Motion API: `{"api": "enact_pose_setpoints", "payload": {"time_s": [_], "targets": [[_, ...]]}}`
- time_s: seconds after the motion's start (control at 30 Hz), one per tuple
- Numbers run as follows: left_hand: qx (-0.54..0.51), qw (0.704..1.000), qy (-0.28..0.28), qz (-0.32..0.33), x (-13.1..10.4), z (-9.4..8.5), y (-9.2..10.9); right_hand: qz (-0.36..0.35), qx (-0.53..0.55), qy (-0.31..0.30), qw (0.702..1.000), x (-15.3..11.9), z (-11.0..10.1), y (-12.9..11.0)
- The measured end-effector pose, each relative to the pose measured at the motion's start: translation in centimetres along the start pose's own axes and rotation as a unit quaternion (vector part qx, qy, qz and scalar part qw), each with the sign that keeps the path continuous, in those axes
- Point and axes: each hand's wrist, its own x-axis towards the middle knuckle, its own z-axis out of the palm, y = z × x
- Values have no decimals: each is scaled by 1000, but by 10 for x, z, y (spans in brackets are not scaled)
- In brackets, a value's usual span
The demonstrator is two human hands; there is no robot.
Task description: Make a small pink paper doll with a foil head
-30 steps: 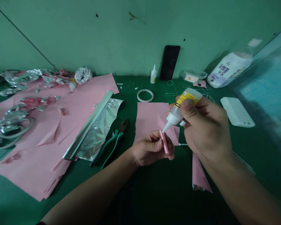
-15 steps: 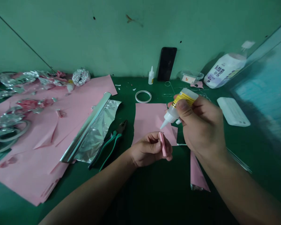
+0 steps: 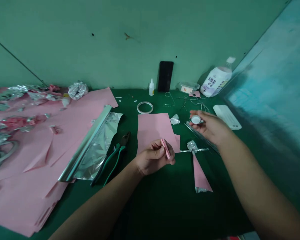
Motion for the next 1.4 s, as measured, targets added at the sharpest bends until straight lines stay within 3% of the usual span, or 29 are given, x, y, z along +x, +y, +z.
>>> {"api": "enact_pose_setpoints", "payload": {"time_s": [0.2,0.3,0.4,0.5,0.6,0.8,1.07,1.13,1.2,1.23,1.27,1.33,1.4], "targets": [[-12,1000,11,14,0,2,-2,6,47,-76,996,-21,-10,19],[-22,1000,9,19,0,3,-2,-19,2,-50,999,-30,-6,25],[-25,999,5,20,-1,3,-2,-68,-128,-8,989,-32,-2,31],[-25,1000,9,17,-1,3,-2,-165,-331,19,929,-28,0,35],[-24,1000,9,13,-1,3,-2,-232,-427,18,874,-22,-2,38],[-20,1000,11,7,-1,4,-2,-152,-478,-21,865,-22,-2,35],[-29,1000,1,8,0,6,-2,-145,-502,2,853,-19,-8,34],[-30,999,0,11,0,7,-1,-199,-501,54,841,-31,-14,25],[-33,999,-2,12,-1,7,-1,-311,-454,132,825,-49,-15,15],[-36,999,-3,10,-1,6,-1,-366,-404,128,828,-60,-12,11],[-40,999,-2,8,-1,6,-2,-417,-333,95,840,-70,-6,8],[-44,999,3,6,-1,6,-3,-471,-184,-49,862,-87,11,8],[-37,999,7,3,-2,6,-5,-418,-139,-155,885,-98,31,16]]}}
